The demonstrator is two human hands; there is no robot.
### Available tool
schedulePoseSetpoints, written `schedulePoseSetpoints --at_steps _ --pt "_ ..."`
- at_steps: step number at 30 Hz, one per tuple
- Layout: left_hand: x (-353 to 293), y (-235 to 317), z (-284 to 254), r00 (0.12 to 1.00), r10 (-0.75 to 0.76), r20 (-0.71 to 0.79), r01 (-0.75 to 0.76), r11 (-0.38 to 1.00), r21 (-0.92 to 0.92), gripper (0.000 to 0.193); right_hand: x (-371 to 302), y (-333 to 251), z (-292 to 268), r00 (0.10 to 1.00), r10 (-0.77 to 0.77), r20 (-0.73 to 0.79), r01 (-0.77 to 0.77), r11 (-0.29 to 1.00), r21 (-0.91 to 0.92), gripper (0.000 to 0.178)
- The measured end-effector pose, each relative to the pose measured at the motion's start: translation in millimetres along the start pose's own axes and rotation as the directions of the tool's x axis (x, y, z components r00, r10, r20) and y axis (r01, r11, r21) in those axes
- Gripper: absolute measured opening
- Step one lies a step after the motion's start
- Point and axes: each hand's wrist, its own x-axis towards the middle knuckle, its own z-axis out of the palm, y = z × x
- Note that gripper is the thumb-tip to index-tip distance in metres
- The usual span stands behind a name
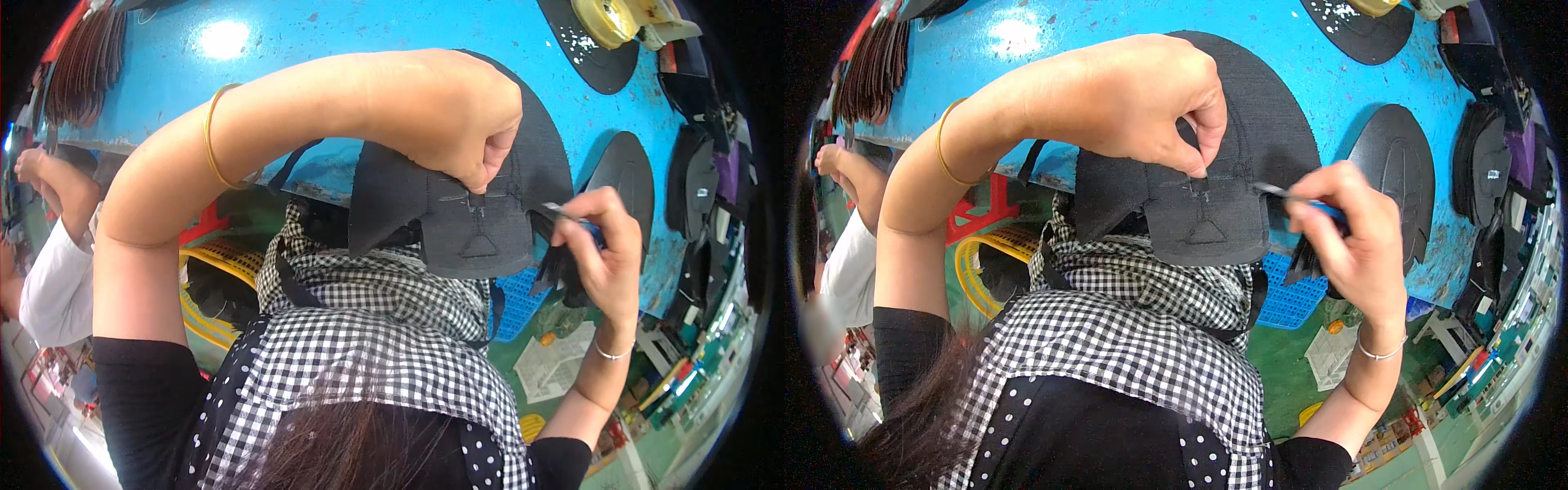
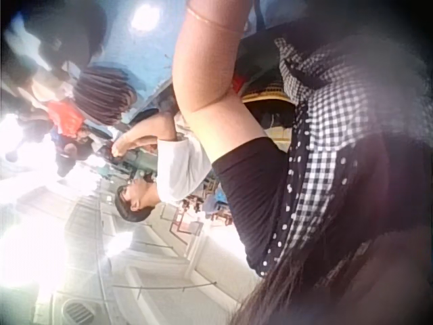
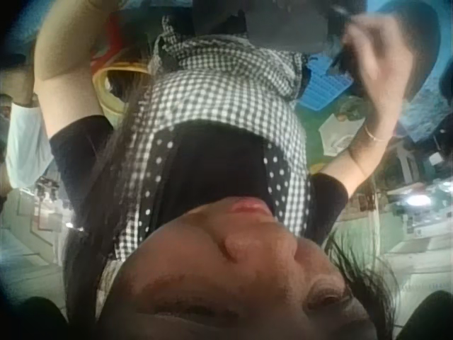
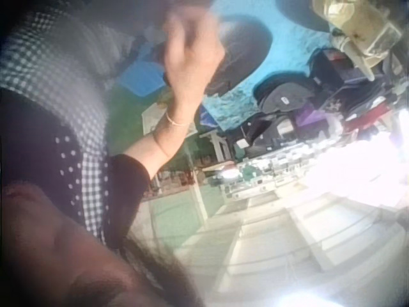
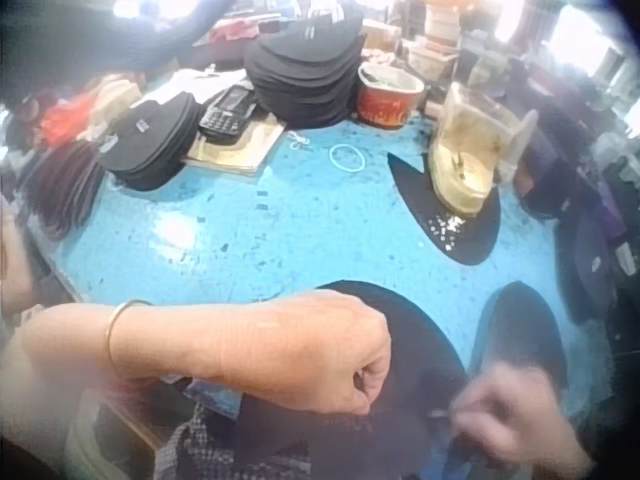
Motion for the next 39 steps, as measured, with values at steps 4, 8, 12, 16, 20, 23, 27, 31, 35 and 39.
schedulePoseSetpoints --at_steps 4,8,12,16,20,23,27,31,35,39 --pt "-6 -1 9 0.989 0.095 -0.116 -0.083 0.991 0.1 0.018 26 -9 17 0.967 -0.196 0.164 0.238 0.922 -0.305 0.016" --pt "-12 -2 -1 0.96 0.12 -0.252 -0.05 0.962 0.268 0.02 38 -15 11 0.919 -0.248 0.307 0.351 0.87 -0.347 0.018" --pt "-22 -3 -31 0.988 0.143 -0.056 -0.142 0.99 0.025 0.021 48 -14 5 0.916 -0.249 0.314 0.343 0.892 -0.295 0.017" --pt "-20 8 -36 0.998 0.066 -0.022 -0.067 0.997 -0.026 0.023 54 -17 14 0.933 -0.264 0.245 0.349 0.83 -0.435 0.018" --pt "-12 13 -41 0.993 -0.074 0.092 0.074 0.997 0.005 0.024 57 -28 7 0.967 -0.106 0.232 0.201 0.879 -0.433 0.02" --pt "-15 9 -41 0.993 0.012 0.116 -0.005 0.998 -0.059 0.025 58 -29 3 0.979 -0.074 0.192 0.155 0.879 -0.451 0.023" --pt "-27 4 -39 0.992 0.125 0.001 -0.125 0.992 -0.032 0.026 63 -15 11 0.969 -0.176 0.174 0.235 0.874 -0.425 0.027" --pt "-30 -1 -47 0.992 0.109 0.058 -0.092 0.968 -0.234 0.024 66 -15 14 0.978 -0.127 0.168 0.19 0.877 -0.441 0.027" --pt "-31 -9 -41 0.994 0.04 -0.105 -0.08 0.909 -0.41 0.023 56 -48 10 0.998 0.009 0.058 0.015 0.92 -0.391 0.028" --pt "-38 -20 -32 0.932 -0.124 -0.341 -0.096 0.821 -0.562 0.024 33 -69 46 0.969 -0.177 0.17 0.245 0.735 -0.632 0.035"
